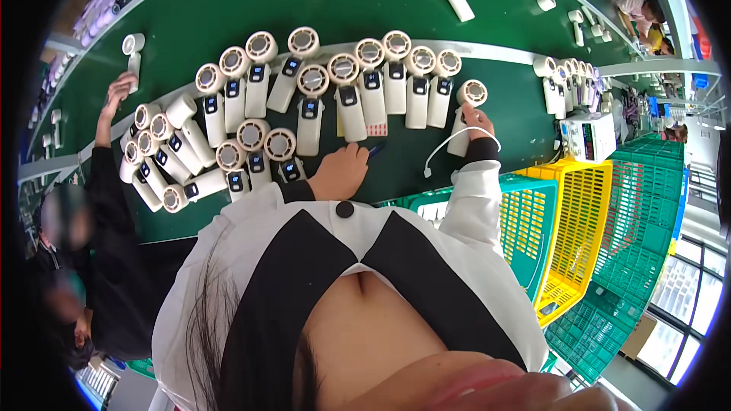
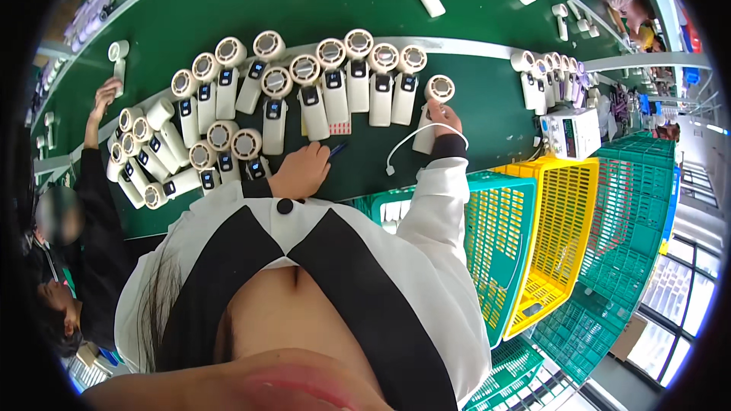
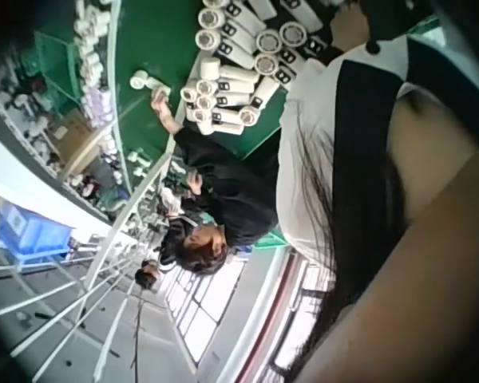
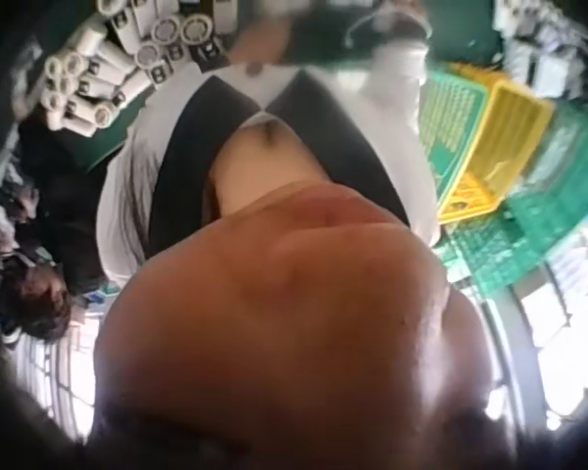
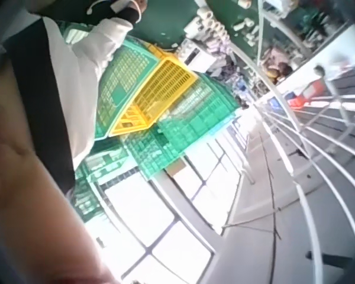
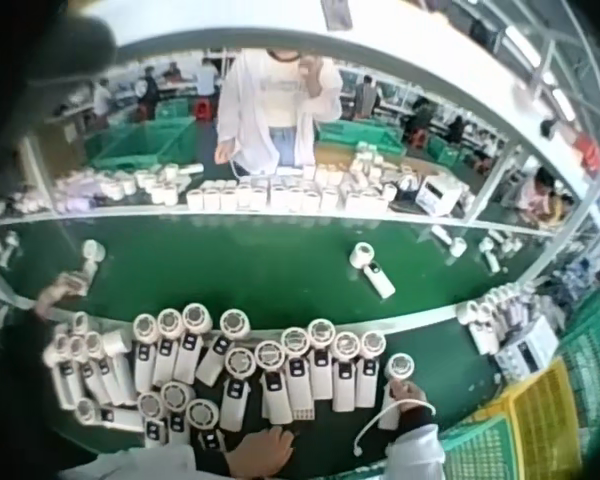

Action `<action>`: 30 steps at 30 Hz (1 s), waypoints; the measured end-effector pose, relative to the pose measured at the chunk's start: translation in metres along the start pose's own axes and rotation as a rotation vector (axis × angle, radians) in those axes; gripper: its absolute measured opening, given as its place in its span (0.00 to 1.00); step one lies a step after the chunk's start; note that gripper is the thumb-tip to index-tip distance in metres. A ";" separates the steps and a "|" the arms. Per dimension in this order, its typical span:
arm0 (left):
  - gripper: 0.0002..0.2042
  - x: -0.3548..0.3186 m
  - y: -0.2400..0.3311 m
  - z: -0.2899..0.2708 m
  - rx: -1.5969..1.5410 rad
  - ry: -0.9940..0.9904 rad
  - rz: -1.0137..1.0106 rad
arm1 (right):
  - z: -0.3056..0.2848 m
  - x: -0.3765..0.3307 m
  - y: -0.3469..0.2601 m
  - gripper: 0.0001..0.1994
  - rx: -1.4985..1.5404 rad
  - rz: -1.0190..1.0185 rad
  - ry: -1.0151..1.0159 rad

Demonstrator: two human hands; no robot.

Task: Inspecting handheld electronic devices on a production line by checking their digital displays and sorting them.

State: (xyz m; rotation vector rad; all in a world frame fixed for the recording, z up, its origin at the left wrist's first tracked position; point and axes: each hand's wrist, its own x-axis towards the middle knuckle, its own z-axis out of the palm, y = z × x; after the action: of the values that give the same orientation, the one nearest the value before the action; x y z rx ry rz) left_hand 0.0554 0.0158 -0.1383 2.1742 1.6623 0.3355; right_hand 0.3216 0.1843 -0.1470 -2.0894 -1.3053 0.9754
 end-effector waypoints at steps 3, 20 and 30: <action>0.08 0.011 0.001 -0.014 -0.124 0.139 0.062 | 0.009 0.021 0.006 0.23 -0.074 -0.089 -0.050; 0.06 0.038 -0.009 -0.086 -0.523 0.587 -0.227 | 0.045 0.261 -0.165 0.27 -0.817 -0.514 0.043; 0.05 -0.008 -0.050 -0.096 -0.679 0.752 -0.778 | 0.008 0.182 -0.164 0.26 -0.283 -0.452 -0.321</action>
State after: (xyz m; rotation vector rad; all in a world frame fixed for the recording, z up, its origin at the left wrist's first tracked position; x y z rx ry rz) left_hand -0.0296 0.0344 -0.0737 0.8348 2.1554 1.3335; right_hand 0.2765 0.4193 -0.0922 -1.7418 -2.0734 0.9880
